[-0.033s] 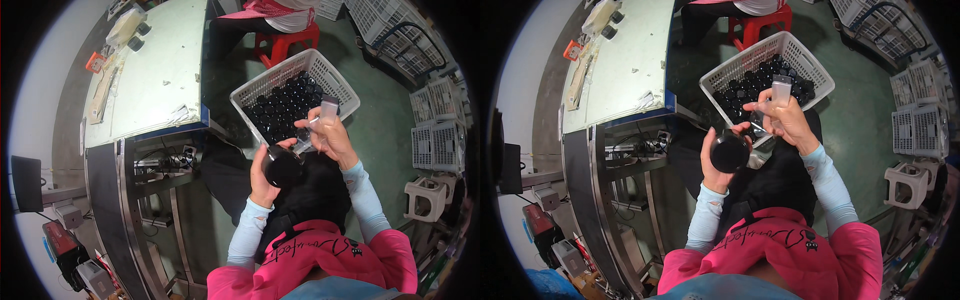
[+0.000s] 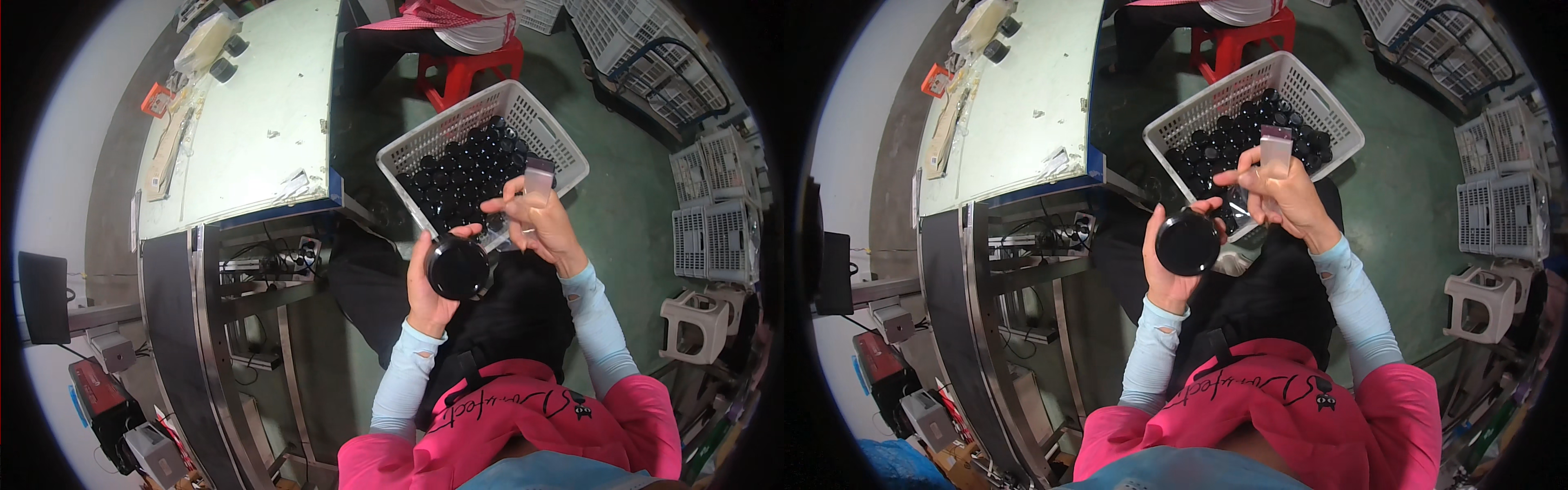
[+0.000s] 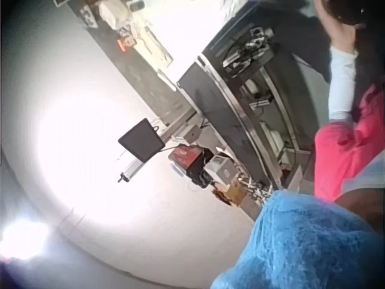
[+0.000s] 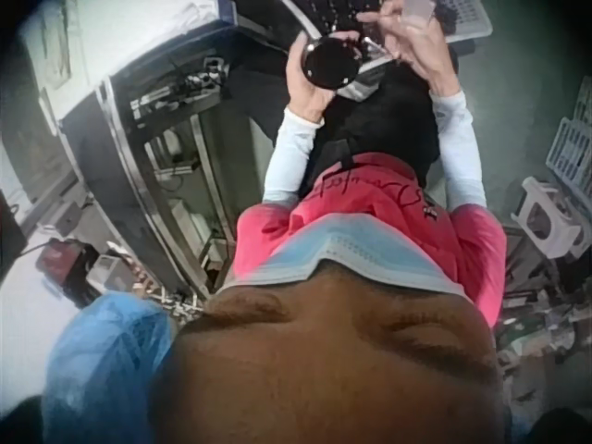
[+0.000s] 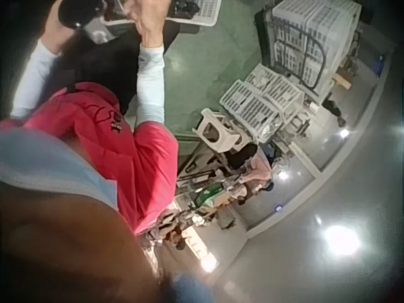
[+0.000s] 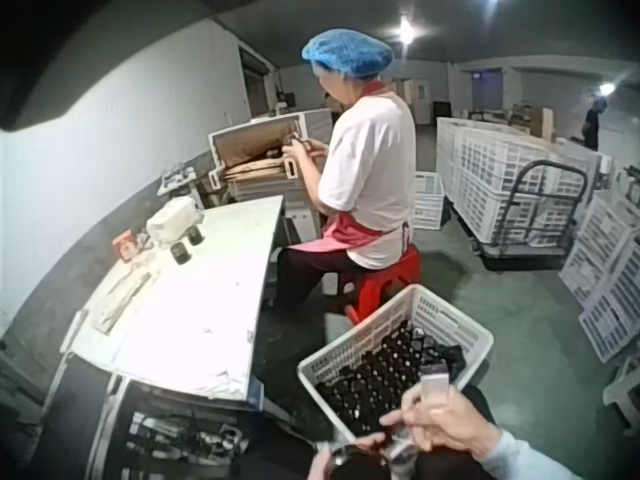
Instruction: Assembling black plastic jars by placing a clear plastic insert inside each one and closing it.
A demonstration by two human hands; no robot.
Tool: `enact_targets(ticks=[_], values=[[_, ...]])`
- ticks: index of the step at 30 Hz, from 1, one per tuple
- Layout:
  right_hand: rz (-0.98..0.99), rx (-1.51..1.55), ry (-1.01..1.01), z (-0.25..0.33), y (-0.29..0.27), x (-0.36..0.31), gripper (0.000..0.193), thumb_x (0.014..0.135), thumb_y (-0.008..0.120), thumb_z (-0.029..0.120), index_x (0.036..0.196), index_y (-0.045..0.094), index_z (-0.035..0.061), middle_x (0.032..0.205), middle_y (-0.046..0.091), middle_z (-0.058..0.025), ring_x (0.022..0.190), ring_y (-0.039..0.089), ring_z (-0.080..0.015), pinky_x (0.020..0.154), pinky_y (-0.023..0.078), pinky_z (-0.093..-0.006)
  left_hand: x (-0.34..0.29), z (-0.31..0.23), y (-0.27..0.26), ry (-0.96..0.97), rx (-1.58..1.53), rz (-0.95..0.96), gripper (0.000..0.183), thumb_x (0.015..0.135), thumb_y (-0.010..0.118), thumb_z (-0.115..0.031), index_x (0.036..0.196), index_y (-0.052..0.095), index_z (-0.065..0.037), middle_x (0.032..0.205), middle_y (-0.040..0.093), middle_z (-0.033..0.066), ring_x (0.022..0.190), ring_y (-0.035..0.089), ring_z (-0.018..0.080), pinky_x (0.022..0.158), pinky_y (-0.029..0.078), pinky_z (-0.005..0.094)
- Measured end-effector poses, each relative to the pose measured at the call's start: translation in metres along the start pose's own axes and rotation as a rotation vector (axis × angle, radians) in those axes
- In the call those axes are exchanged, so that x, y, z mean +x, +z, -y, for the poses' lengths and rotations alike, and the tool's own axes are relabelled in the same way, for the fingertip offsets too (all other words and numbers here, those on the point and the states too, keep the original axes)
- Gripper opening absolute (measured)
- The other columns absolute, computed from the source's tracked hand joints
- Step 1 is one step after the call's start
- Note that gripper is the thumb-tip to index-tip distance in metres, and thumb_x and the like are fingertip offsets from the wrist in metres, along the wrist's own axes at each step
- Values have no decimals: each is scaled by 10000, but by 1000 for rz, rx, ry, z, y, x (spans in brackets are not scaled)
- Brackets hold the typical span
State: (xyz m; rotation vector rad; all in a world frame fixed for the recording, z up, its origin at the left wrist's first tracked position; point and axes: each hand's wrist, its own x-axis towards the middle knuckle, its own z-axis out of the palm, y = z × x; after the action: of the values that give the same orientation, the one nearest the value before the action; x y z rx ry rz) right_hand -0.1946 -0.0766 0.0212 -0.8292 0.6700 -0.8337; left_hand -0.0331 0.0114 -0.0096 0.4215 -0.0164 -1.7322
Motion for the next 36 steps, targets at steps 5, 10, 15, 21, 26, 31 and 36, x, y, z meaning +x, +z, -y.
enact_targets(ticks=[5,10,15,21,26,31,36], values=[[72,-269,49,13,25,-4,291,689,581,-28,938,435,14,905,623,-208,427,565,-144,316,358,-163,4,-5,-8,10,-130,43,494,923,349,-401,1094,510,34,1117,543,172,980,558,259,878,452,376],[87,-254,-64,7,24,6,482,626,678,-31,1015,411,67,950,587,-156,556,504,-44,391,341,-128,-1,1,-8,37,-204,81,438,858,536,-209,1237,377,-56,1194,472,128,1145,437,239,1009,308,417],[187,-239,-70,10,28,9,532,614,724,-13,1042,416,61,955,581,-133,560,433,-18,460,345,-142,-3,-7,-6,112,-62,181,606,694,593,-29,1241,333,-33,1166,458,144,1126,450,289,1008,317,453],[217,-280,-74,4,20,15,544,606,760,8,1054,451,41,912,538,-72,595,454,-16,508,373,-152,-1,-10,-2,84,39,263,609,660,654,-63,1180,344,4,1139,459,177,1026,527,313,873,462,485],[268,-366,-24,14,26,13,537,612,746,3,1068,464,32,879,547,-46,603,470,-23,489,377,-147,-1,-12,-14,110,58,273,584,658,668,-75,1143,352,1,1071,486,171,966,558,303,817,493,496],[233,-363,13,15,26,12,503,636,713,7,1074,466,23,796,573,-3,614,489,-27,458,371,-144,-2,-13,-12,128,116,246,581,655,673,-75,1131,345,-11,1056,494,160,958,562,296,795,505,494],[220,-375,22,12,28,13,477,633,719,8,1045,480,19,833,561,-3,587,463,-10,462,368,-143,-4,-15,-7,100,96,248,580,648,675,-62,1119,339,-19,1064,492,157,954,565,295,788,508,499]])
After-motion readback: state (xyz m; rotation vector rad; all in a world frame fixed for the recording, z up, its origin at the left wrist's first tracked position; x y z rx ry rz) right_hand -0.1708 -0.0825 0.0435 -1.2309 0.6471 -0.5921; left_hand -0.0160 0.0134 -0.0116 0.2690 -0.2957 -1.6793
